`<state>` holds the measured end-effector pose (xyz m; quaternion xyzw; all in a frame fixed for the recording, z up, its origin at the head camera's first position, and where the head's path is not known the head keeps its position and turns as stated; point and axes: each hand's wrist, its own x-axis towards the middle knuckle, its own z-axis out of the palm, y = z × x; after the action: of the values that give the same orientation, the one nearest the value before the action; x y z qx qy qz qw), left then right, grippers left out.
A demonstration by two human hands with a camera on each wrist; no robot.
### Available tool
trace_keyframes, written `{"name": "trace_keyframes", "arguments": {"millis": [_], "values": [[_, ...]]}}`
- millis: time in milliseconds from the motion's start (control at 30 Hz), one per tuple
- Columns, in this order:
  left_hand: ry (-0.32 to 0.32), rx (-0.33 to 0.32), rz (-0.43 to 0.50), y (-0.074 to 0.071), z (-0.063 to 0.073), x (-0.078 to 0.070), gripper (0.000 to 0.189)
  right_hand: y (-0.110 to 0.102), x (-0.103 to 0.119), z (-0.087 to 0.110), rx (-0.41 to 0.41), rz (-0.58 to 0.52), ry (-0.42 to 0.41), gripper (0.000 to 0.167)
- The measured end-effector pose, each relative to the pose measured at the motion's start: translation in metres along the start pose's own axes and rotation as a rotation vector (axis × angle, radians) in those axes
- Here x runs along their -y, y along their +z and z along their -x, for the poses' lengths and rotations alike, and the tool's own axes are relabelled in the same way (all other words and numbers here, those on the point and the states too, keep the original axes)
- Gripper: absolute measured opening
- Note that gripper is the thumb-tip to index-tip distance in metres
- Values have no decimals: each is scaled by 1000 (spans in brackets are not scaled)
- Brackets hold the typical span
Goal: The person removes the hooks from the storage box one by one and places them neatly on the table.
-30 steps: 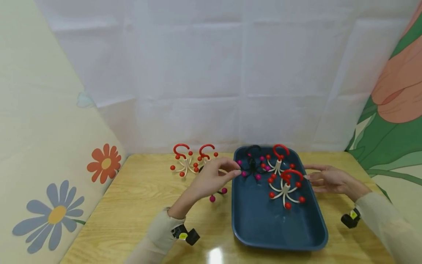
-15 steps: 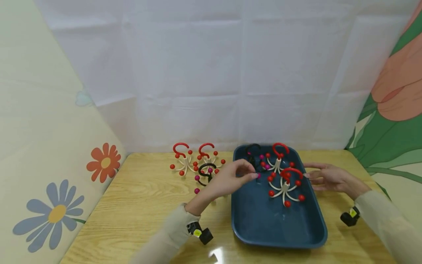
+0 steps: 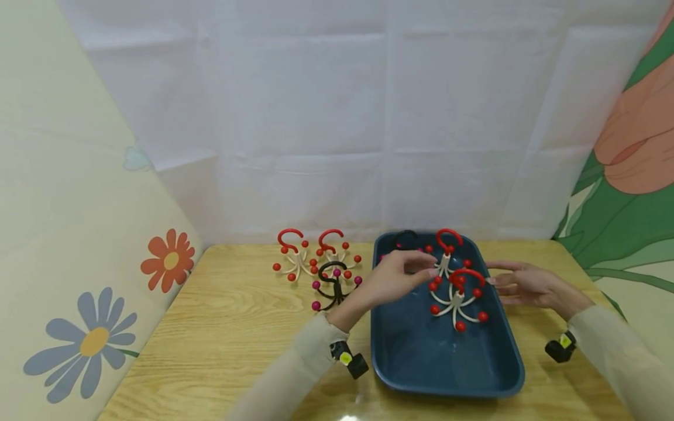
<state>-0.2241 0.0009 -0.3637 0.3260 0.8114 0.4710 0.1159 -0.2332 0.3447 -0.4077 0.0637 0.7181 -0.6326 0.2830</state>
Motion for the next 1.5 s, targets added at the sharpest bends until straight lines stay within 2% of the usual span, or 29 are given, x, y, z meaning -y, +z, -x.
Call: {"name": "trace_keyframes", "arguments": {"millis": [400, 700, 967, 1133, 1300, 1500], "values": [[-9, -50, 49, 16, -27, 9, 39, -2, -2, -4, -4, 1, 3, 76], [-39, -57, 117, 34, -40, 12, 38, -3, -3, -3, 3, 0, 15, 79], [-63, -56, 169, 48, -43, 13, 40, -3, -4, -2, 5, -4, 19, 76], [-39, -86, 195, 54, -44, 12, 33, -4, -4, -3, 7, 1, 13, 75], [-48, -102, 223, 59, -45, 11, 28, -3, -3, -2, 3, 3, 14, 73], [-45, -96, 209, 62, -45, 11, 29, -3, -4, -2, 8, 17, 7, 75]]}}
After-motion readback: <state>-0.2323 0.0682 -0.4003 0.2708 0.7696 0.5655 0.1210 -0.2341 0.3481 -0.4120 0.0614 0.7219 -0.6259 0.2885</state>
